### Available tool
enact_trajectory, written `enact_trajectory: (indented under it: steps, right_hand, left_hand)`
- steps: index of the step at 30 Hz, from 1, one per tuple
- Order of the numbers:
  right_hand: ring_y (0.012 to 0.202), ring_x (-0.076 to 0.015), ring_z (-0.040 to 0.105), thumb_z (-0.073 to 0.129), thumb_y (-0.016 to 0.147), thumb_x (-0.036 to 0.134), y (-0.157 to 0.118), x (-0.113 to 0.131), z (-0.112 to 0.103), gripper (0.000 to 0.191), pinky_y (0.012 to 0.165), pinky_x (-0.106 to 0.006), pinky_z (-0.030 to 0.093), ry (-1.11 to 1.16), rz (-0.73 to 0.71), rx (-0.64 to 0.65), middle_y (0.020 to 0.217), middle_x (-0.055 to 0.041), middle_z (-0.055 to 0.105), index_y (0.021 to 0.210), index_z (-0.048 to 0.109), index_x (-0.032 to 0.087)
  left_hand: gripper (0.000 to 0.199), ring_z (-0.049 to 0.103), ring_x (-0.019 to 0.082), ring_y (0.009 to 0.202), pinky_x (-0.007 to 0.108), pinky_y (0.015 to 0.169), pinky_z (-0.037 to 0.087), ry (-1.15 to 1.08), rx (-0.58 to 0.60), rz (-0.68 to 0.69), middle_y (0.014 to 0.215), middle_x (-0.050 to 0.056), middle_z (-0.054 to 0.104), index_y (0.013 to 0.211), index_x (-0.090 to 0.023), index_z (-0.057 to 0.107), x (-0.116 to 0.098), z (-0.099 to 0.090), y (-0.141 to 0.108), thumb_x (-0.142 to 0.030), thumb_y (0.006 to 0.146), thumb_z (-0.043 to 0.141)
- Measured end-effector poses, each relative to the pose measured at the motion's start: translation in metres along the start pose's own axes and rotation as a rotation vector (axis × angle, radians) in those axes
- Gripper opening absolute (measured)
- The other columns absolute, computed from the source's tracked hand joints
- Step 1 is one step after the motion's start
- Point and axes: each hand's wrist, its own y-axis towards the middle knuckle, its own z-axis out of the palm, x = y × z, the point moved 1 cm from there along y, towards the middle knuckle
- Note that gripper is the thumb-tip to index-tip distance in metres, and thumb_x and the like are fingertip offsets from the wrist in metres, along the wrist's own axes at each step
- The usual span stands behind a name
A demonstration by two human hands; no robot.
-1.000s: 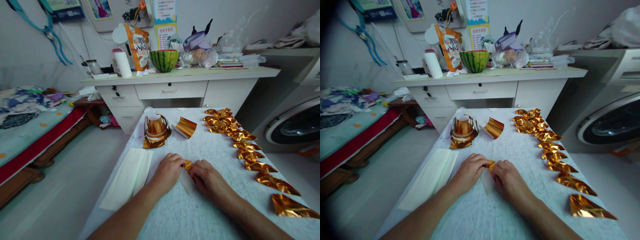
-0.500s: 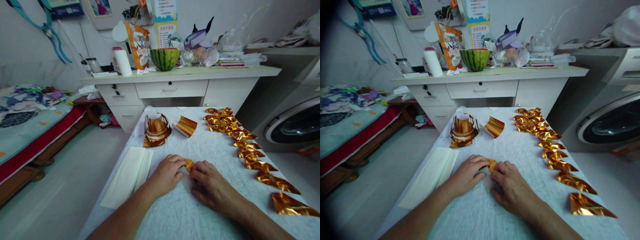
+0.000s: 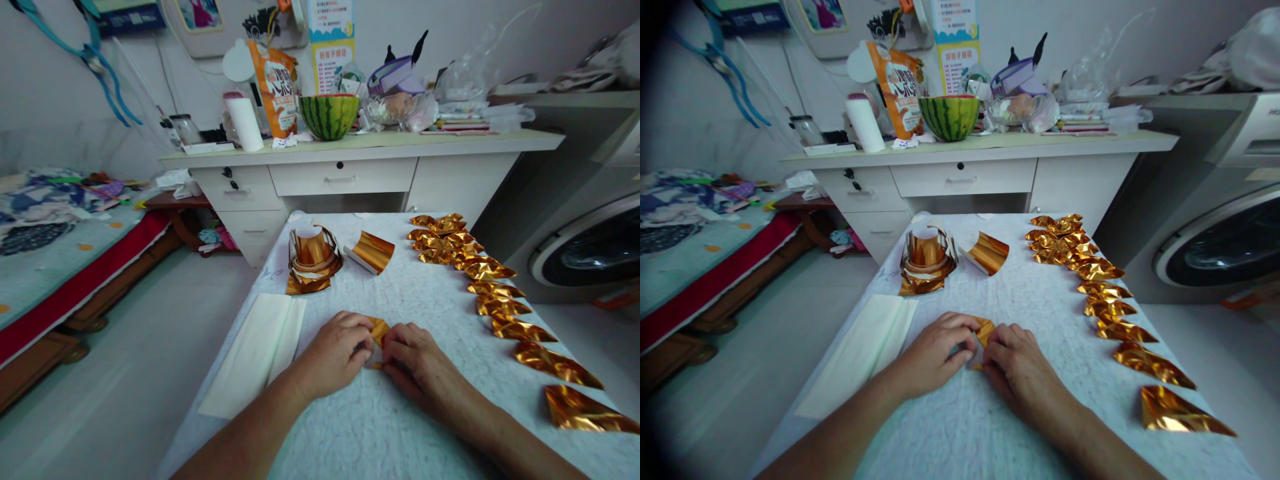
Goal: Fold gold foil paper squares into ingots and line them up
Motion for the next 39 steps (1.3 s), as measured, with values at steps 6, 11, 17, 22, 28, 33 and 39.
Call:
enact_trajectory:
  steps: [6, 11, 17, 22, 28, 33, 39]
  right_hand:
    - [0.085, -0.0203, 0.053, 0.052, 0.084, 0.009, 0.001, 0.003, 0.000, 0.014, 0.074, -0.035, 0.039, 0.054, 0.042, -0.009, 0.091, -0.0051, 0.059, 0.086, 0.060, 0.021]
    - [0.084, -0.0203, 0.051, 0.052, 0.082, 0.009, 0.001, 0.005, -0.001, 0.012, 0.073, -0.035, 0.039, 0.068, 0.050, -0.012, 0.089, -0.0052, 0.058, 0.083, 0.057, 0.020]
    - [0.086, -0.0192, 0.053, 0.048, 0.078, 0.002, 0.000, 0.003, -0.009, 0.024, 0.077, -0.034, 0.040, 0.201, 0.081, -0.005, 0.090, -0.0030, 0.060, 0.090, 0.054, 0.021]
    - [0.083, -0.0177, 0.054, 0.041, 0.086, 0.003, 0.001, 0.003, -0.013, 0.024, 0.076, -0.033, 0.041, 0.264, 0.136, -0.006, 0.087, -0.0015, 0.061, 0.089, 0.055, 0.022]
    - [0.087, -0.0195, 0.055, 0.045, 0.087, 0.007, 0.000, 0.003, -0.012, 0.018, 0.078, -0.035, 0.041, 0.243, 0.120, -0.013, 0.090, -0.0030, 0.061, 0.091, 0.055, 0.022]
    - [0.088, -0.0205, 0.053, 0.048, 0.079, 0.003, -0.001, 0.003, -0.008, 0.023, 0.078, -0.036, 0.041, 0.198, 0.106, -0.022, 0.092, -0.0038, 0.060, 0.091, 0.054, 0.021]
    - [0.085, -0.0216, 0.052, 0.050, 0.085, 0.010, 0.002, 0.007, -0.006, 0.010, 0.077, -0.037, 0.039, 0.155, 0.150, -0.019, 0.089, -0.0045, 0.060, 0.088, 0.053, 0.020]
  left_hand:
    - [0.016, 0.048, 0.025, 0.118, 0.040, 0.100, 0.040, -0.102, 0.053, -0.035, 0.122, 0.005, 0.056, 0.079, -0.021, 0.062, -0.005, -0.004, -0.004, -0.018, 0.071, 0.076]
    - [0.015, 0.046, 0.025, 0.120, 0.041, 0.102, 0.039, -0.078, 0.038, -0.042, 0.125, 0.003, 0.054, 0.078, -0.022, 0.065, -0.001, 0.002, -0.005, -0.011, 0.072, 0.073]
    - [0.011, 0.048, 0.022, 0.117, 0.039, 0.102, 0.039, -0.052, -0.013, -0.051, 0.121, 0.004, 0.055, 0.077, -0.020, 0.063, -0.001, 0.008, -0.003, -0.010, 0.081, 0.063]
    - [0.011, 0.050, 0.022, 0.114, 0.038, 0.100, 0.040, -0.040, -0.052, -0.073, 0.117, 0.004, 0.057, 0.076, -0.019, 0.061, -0.004, 0.011, -0.002, -0.009, 0.081, 0.062]
    - [0.014, 0.051, 0.021, 0.110, 0.035, 0.096, 0.041, -0.047, -0.112, -0.095, 0.113, 0.003, 0.057, 0.075, -0.019, 0.059, -0.004, 0.017, -0.002, -0.005, 0.078, 0.060]
    - [0.017, 0.051, 0.020, 0.108, 0.035, 0.096, 0.041, -0.037, -0.123, -0.122, 0.110, 0.003, 0.057, 0.072, -0.018, 0.057, -0.004, 0.019, 0.000, -0.002, 0.074, 0.061]
    - [0.017, 0.051, 0.019, 0.106, 0.034, 0.095, 0.041, -0.028, -0.133, -0.135, 0.108, 0.002, 0.057, 0.070, -0.018, 0.057, -0.004, 0.021, 0.000, -0.002, 0.074, 0.060]
